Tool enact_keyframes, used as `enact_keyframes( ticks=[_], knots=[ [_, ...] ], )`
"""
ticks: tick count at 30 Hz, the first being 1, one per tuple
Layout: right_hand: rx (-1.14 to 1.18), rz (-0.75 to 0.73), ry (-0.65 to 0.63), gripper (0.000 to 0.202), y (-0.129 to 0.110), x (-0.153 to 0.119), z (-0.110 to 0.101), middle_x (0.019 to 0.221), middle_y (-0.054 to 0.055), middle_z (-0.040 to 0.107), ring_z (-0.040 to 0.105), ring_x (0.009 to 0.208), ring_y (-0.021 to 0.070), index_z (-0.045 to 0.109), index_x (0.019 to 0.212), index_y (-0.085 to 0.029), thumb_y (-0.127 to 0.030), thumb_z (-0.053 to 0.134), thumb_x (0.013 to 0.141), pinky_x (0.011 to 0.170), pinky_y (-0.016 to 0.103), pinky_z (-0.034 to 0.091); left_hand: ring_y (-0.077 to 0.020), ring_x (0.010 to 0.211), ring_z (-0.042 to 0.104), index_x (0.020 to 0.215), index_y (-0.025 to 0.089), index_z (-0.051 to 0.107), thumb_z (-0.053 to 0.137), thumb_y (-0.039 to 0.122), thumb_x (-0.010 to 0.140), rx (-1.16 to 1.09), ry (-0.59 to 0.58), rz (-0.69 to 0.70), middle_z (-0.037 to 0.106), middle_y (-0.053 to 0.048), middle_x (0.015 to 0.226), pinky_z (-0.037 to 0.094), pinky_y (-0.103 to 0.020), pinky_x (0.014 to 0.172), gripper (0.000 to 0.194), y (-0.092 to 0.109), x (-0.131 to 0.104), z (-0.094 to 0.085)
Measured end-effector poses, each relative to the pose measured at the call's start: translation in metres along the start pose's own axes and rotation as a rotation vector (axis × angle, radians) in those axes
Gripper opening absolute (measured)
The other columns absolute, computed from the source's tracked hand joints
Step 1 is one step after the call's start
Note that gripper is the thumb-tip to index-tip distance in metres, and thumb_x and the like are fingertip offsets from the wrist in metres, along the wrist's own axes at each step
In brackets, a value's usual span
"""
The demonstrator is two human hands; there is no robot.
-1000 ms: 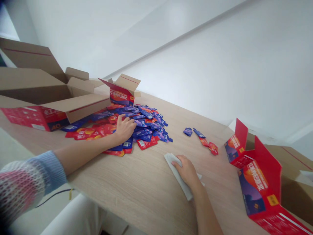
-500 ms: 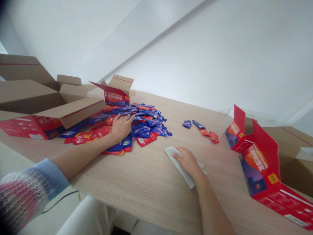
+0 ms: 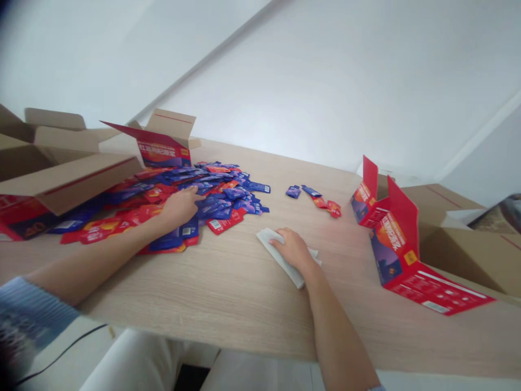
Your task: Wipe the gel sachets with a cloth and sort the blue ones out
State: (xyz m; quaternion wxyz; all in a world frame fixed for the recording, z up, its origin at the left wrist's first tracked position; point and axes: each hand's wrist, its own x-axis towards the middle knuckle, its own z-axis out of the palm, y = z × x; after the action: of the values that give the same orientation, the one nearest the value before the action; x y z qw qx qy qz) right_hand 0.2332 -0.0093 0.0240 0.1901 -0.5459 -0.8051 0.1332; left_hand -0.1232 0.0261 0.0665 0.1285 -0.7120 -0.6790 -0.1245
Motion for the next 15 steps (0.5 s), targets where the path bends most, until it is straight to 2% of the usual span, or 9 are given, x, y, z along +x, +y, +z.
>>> enact_keyframes(
  ticks=[3, 5, 7, 9, 11, 12, 15],
  knots=[
    [-0.004, -0.004, 0.013, 0.037, -0.002, 0.000, 0.000, 0.115, 0.010, 0.065, 0.059, 0.105, 0.0209, 0.065, 0.114, -0.015, -0.041, 0.054, 0.090, 0.091, 0.029, 0.040, -0.0256, 0.103, 0.065, 0.117, 0.027, 0.069, 0.046, 0.018, 0.078, -0.057, -0.007, -0.102, 0.070, -0.007, 0.113, 0.049, -0.032, 0.087, 0.047, 0.003, 0.009, -0.030],
    [-0.032, -0.007, 0.010, 0.036, -0.004, 0.000, 0.000, 0.113, 0.010, 0.065, 0.059, 0.105, 0.0202, 0.065, 0.113, -0.015, -0.040, 0.054, 0.090, 0.090, 0.029, 0.040, -0.0259, 0.100, 0.066, 0.111, 0.028, 0.072, 0.048, 0.023, 0.077, -0.070, 0.010, -0.077, 0.073, -0.005, 0.106, 0.050, -0.031, 0.086, 0.042, 0.012, 0.019, -0.056],
    [-0.080, -0.007, 0.013, 0.032, -0.009, 0.000, 0.000, 0.111, 0.009, 0.066, 0.059, 0.104, 0.0196, 0.066, 0.111, -0.017, -0.039, 0.054, 0.091, 0.090, 0.029, 0.040, -0.0258, 0.100, 0.065, 0.106, 0.027, 0.074, 0.051, 0.027, 0.075, -0.070, 0.011, -0.008, 0.073, -0.004, 0.104, 0.049, -0.030, 0.087, 0.039, 0.031, 0.032, -0.081],
    [-0.120, 0.002, 0.050, 0.028, -0.017, -0.001, -0.002, 0.108, 0.007, 0.066, 0.059, 0.103, 0.0191, 0.067, 0.108, -0.020, -0.038, 0.055, 0.090, 0.089, 0.028, 0.040, -0.0261, 0.099, 0.065, 0.103, 0.025, 0.075, 0.054, 0.029, 0.074, -0.069, -0.024, 0.060, 0.073, -0.005, 0.101, 0.049, -0.031, 0.087, 0.037, 0.058, 0.050, -0.098],
    [-0.132, 0.027, 0.126, 0.024, -0.025, -0.002, -0.006, 0.106, 0.005, 0.067, 0.060, 0.100, 0.0185, 0.067, 0.104, -0.022, -0.037, 0.057, 0.088, 0.086, 0.028, 0.040, -0.0266, 0.098, 0.065, 0.102, 0.023, 0.076, 0.055, 0.029, 0.073, -0.072, -0.068, 0.146, 0.073, -0.007, 0.100, 0.048, -0.032, 0.086, 0.036, 0.091, 0.072, -0.102],
    [-0.129, 0.047, 0.176, 0.023, -0.030, -0.003, -0.008, 0.105, 0.004, 0.067, 0.061, 0.099, 0.0180, 0.067, 0.103, -0.022, -0.036, 0.058, 0.088, 0.085, 0.027, 0.041, -0.0266, 0.098, 0.065, 0.102, 0.022, 0.076, 0.056, 0.029, 0.072, -0.074, -0.100, 0.211, 0.073, -0.008, 0.100, 0.048, -0.032, 0.086, 0.036, 0.109, 0.085, -0.097],
    [-0.110, 0.132, 0.353, 0.022, -0.041, -0.005, -0.010, 0.105, 0.004, 0.067, 0.062, 0.096, 0.0170, 0.065, 0.102, -0.023, -0.037, 0.055, 0.089, 0.082, 0.027, 0.042, -0.0252, 0.097, 0.065, 0.105, 0.017, 0.074, 0.060, 0.032, 0.070, -0.086, -0.250, 0.402, 0.073, -0.011, 0.098, 0.047, -0.029, 0.086, 0.040, 0.161, 0.125, -0.062]
  ],
)
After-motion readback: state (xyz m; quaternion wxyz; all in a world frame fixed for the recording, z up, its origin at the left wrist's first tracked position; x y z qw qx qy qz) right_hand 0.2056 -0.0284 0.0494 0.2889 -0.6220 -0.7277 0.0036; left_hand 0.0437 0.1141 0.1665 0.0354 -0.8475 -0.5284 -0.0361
